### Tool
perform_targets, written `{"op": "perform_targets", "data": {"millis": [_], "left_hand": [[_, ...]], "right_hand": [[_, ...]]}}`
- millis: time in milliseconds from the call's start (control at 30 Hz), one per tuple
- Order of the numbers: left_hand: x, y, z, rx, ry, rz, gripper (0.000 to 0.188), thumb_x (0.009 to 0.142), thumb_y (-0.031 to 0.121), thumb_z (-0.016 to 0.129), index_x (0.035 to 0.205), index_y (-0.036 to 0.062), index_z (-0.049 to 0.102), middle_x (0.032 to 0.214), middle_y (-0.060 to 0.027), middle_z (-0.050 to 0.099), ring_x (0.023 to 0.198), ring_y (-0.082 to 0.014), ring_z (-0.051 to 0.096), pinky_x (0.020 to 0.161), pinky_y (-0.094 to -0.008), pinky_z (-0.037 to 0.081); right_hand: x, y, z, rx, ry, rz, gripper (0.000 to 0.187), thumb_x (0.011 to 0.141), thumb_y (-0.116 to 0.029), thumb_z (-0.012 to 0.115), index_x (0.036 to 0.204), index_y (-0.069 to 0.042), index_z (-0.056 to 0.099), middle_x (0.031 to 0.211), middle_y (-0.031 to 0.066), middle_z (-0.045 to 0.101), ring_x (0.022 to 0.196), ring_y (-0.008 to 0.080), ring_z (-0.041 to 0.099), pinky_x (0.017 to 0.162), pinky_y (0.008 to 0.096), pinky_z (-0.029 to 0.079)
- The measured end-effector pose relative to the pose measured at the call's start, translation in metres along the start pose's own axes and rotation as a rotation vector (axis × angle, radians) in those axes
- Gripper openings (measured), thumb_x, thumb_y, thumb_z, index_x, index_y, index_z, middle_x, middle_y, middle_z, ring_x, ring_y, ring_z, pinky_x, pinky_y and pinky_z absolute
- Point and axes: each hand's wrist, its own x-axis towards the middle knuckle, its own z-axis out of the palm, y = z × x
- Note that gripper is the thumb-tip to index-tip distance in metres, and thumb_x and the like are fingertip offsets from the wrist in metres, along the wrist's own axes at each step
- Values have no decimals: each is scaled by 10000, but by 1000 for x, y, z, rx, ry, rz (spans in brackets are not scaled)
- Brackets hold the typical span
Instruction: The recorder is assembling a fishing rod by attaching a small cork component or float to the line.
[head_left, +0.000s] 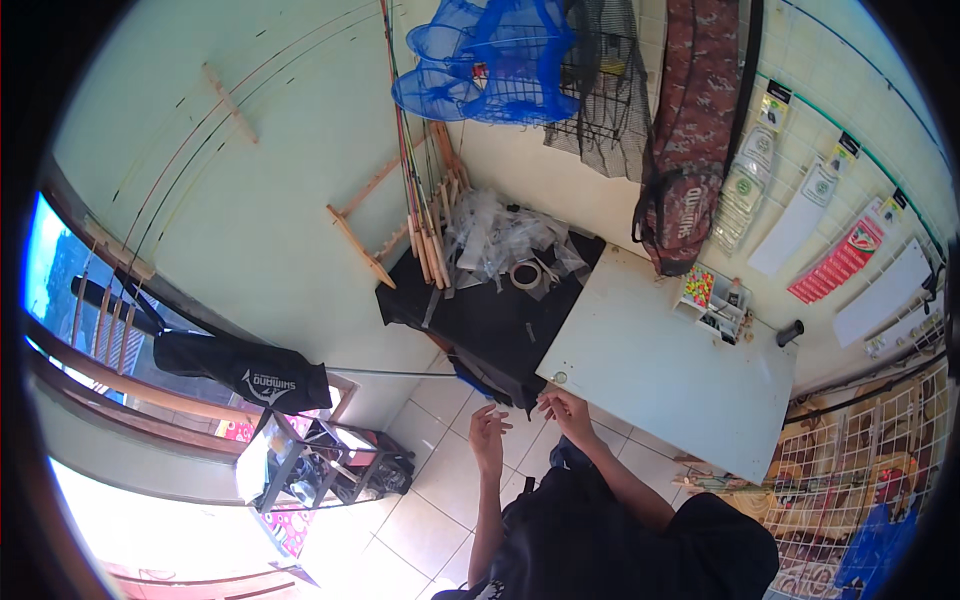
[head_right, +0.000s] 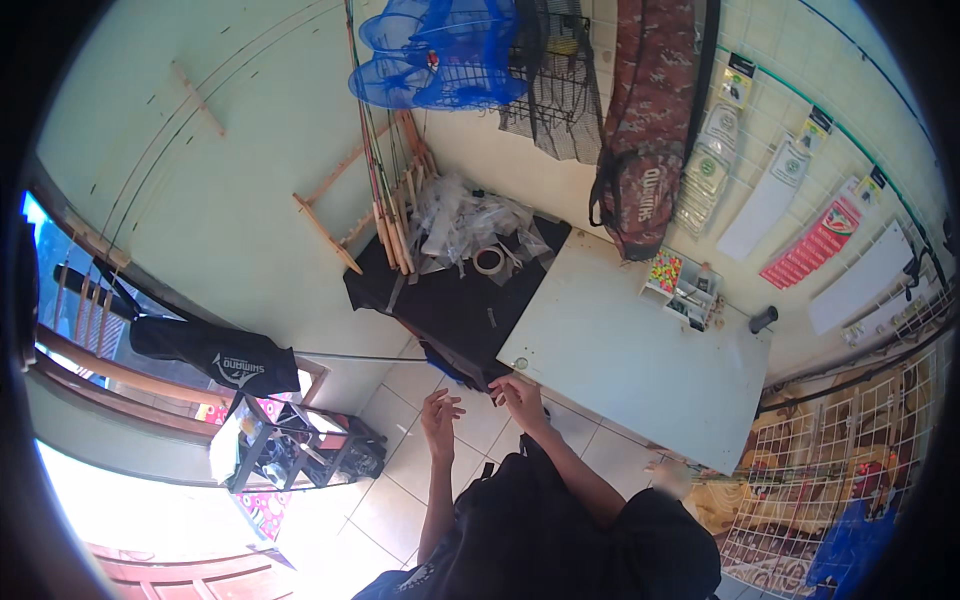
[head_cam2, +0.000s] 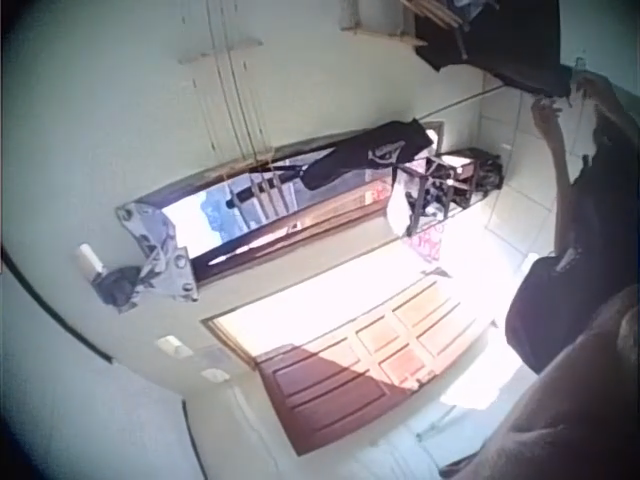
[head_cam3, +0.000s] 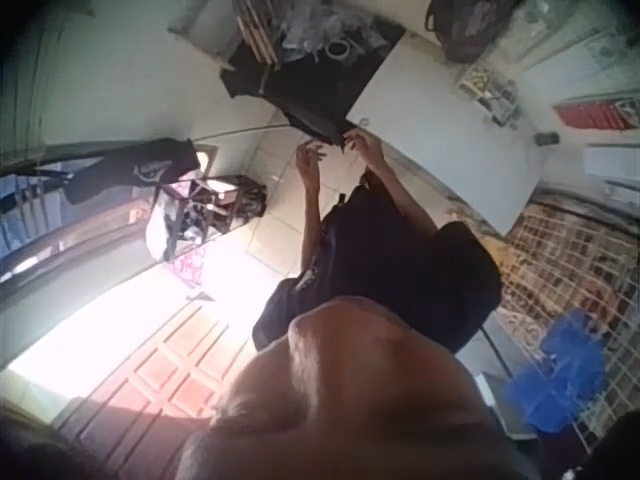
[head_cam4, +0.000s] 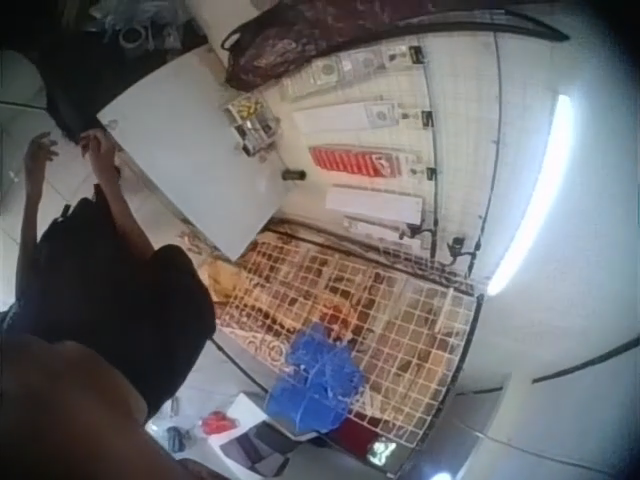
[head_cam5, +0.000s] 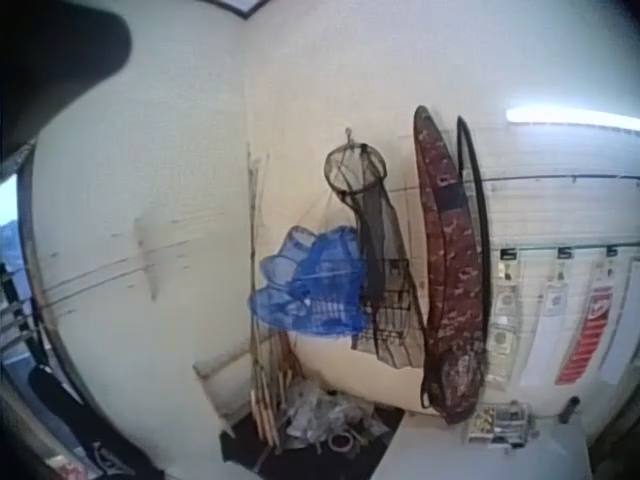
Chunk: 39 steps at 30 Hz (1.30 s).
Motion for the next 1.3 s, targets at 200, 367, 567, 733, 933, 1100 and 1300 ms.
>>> {"op": "perform_targets", "data": {"millis": [200, 367, 567, 733, 933, 1100, 1300], "left_hand": [[75, -3, -2, -1, 32, 65, 247, 978, 177, 568, 1157, 8, 558, 924, -110, 702, 737, -135, 666, 642, -253, 497], [140, 3, -5, -56, 61, 100, 242, 979, 180, 574, 1149, 9, 563, 922, -100, 699, 723, -127, 657, 640, -240, 495], [216, 27, -12, -50, 61, 115, 229, 978, 173, 579, 1140, 12, 567, 925, -94, 688, 734, -108, 639, 636, -226, 488], [295, 45, -30, 46, 22, 159, 214, 975, 151, 580, 1137, 10, 567, 934, -87, 679, 743, -103, 629, 655, -224, 493], [406, 74, -50, 107, -54, 385, 207, 969, 120, 586, 1140, 4, 585, 945, -77, 667, 797, -117, 640, 738, -262, 510], [487, 116, -50, 176, -16, 360, 216, 970, 155, 588, 1129, 10, 597, 1018, -82, 672, 914, -144, 649, 824, -297, 499], [572, 150, -31, 148, -21, 491, 279, 975, 163, 573, 1200, 1, 595, 1130, -104, 664, 949, -174, 653, 853, -313, 502]], "right_hand": [[68, 11, -1, 25, 18, 107, 211, 1024, -102, 443, 1028, 2, 626, 831, 75, 660, 712, 102, 619, 643, 234, 502], [120, 5, -2, 20, 37, 142, 208, 1025, -119, 453, 1039, 1, 622, 825, 76, 657, 690, 95, 608, 645, 233, 498], [165, 13, 6, 23, 64, 94, 221, 1033, -135, 439, 1044, -2, 615, 822, 68, 655, 681, 96, 606, 626, 235, 496], [182, 15, 17, -19, 125, 109, 227, 1032, -180, 454, 1042, -25, 619, 827, 53, 668, 659, 87, 604, 601, 222, 472], [211, 27, 50, -55, 240, 85, 224, 1031, -196, 460, 1060, -34, 612, 809, 56, 672, 652, 82, 609, 585, 212, 460], [248, 23, 88, -69, 258, 151, 213, 1024, -153, 446, 1046, -28, 617, 811, 58, 677, 642, 83, 617, 577, 214, 461], [289, 29, 133, -33, 274, 99, 218, 1030, -148, 444, 1055, -21, 620, 815, 63, 674, 659, 82, 617, 585, 215, 471]]}}
